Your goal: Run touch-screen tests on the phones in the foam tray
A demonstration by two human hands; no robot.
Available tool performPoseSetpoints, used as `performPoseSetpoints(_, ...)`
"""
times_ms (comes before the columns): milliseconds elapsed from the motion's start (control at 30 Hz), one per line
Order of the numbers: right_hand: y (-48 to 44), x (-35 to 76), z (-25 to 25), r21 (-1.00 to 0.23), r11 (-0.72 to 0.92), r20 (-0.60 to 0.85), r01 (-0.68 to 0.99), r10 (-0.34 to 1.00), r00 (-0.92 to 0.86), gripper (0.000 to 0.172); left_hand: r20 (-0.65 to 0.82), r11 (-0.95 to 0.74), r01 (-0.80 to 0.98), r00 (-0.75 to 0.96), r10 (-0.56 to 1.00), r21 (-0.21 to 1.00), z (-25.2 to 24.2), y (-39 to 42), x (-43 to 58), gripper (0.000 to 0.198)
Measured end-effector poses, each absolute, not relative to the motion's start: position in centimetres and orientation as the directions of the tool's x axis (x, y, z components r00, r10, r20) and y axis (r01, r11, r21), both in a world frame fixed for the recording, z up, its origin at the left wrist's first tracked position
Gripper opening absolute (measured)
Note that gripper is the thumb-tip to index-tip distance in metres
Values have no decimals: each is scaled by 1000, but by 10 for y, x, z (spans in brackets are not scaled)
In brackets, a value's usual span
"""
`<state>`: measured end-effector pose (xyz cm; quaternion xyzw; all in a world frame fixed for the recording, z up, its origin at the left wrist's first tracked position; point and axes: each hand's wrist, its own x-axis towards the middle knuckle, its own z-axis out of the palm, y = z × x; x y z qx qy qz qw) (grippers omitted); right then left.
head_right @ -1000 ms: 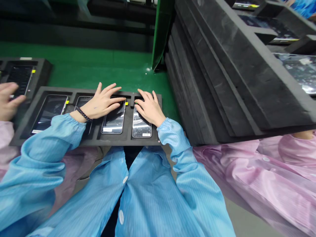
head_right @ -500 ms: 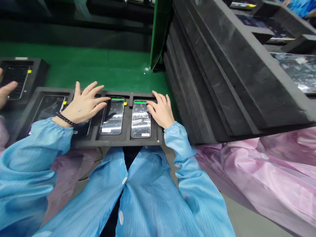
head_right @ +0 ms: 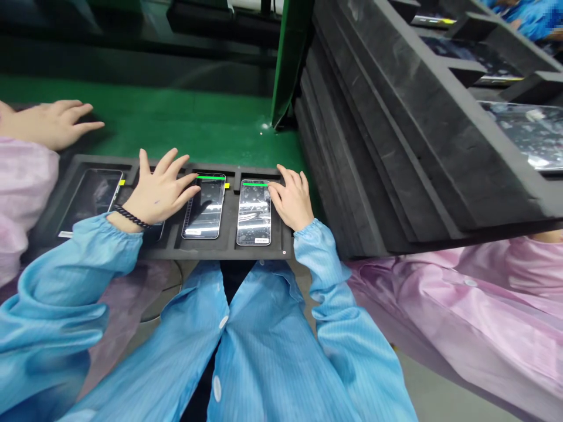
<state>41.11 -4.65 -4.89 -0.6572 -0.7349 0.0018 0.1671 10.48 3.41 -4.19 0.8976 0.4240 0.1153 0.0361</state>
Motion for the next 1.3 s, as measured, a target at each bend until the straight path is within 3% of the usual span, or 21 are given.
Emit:
performPoseSetpoints(167,-57,405,-46,-209,159,259,965,961,-102,40,117,-623,767,612,782,152,-39,17,116,72)
performPoseSetpoints(400,-54,405,-49,-228,142,270,963,960,-77,37,154,-633,757,614,774,159,-49,22,116,67)
performPoseSetpoints(833,-100,395,-45,-174,179,234,968,963,-136,35,118,-666,739,656,745,97,-47,-24,102,82)
performPoseSetpoints(1300,-145,383,-40,-162,229,223,960,956,-190,33,87,-660,747,654,752,84,-38,-76,92,76)
